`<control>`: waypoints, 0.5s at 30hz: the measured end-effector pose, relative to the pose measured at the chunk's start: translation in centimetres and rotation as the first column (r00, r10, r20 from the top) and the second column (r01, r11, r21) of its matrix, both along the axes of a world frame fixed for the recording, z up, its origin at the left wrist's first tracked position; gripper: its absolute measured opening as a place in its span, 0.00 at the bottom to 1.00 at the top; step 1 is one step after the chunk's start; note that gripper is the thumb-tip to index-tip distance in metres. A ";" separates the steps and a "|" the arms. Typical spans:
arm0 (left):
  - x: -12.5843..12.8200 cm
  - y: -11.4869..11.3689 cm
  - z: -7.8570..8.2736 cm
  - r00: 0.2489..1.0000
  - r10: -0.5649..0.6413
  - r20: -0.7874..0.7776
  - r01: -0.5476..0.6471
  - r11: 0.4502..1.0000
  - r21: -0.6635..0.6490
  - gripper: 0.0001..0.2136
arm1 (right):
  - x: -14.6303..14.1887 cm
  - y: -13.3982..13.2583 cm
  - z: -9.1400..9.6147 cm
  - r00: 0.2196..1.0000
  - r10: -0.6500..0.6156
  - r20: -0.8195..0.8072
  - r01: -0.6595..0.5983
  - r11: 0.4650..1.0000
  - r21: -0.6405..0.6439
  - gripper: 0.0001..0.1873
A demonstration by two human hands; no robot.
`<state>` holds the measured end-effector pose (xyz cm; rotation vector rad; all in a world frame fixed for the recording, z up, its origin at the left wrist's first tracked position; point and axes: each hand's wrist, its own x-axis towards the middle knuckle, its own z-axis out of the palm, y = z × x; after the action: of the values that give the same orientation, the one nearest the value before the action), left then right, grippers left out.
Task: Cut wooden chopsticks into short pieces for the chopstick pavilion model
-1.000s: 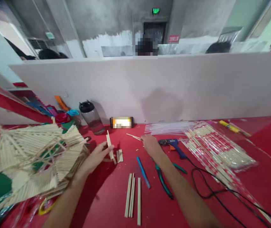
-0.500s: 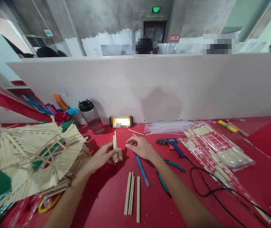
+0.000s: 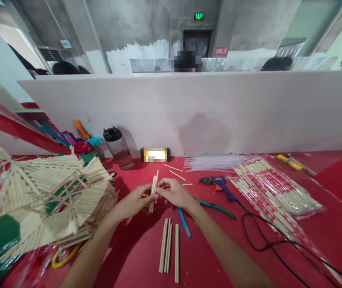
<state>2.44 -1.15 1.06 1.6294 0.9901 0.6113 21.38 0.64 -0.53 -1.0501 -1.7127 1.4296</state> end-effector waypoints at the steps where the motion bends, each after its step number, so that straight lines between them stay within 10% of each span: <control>1: 0.0 0.0 0.0 1.000 0.000 -0.016 0.000 1.000 0.008 0.17 | -0.1 -0.1 0.1 1.000 -0.002 -0.019 0.002 1.000 -0.012 0.12; 11: -0.9 0.4 0.1 0.954 0.168 -0.247 -0.134 0.980 0.146 0.15 | 0.2 0.3 0.4 0.990 -0.072 -0.122 0.064 0.996 -0.066 0.15; 15: -2.3 0.2 0.9 0.767 0.273 -0.580 -0.146 0.955 0.257 0.16 | 1.2 1.0 0.4 0.981 -0.131 -0.143 0.125 0.991 -0.052 0.13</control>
<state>0.18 -0.98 2.00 1.9632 1.6534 0.3259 22.63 1.67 -0.13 -1.0330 -1.4901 1.4298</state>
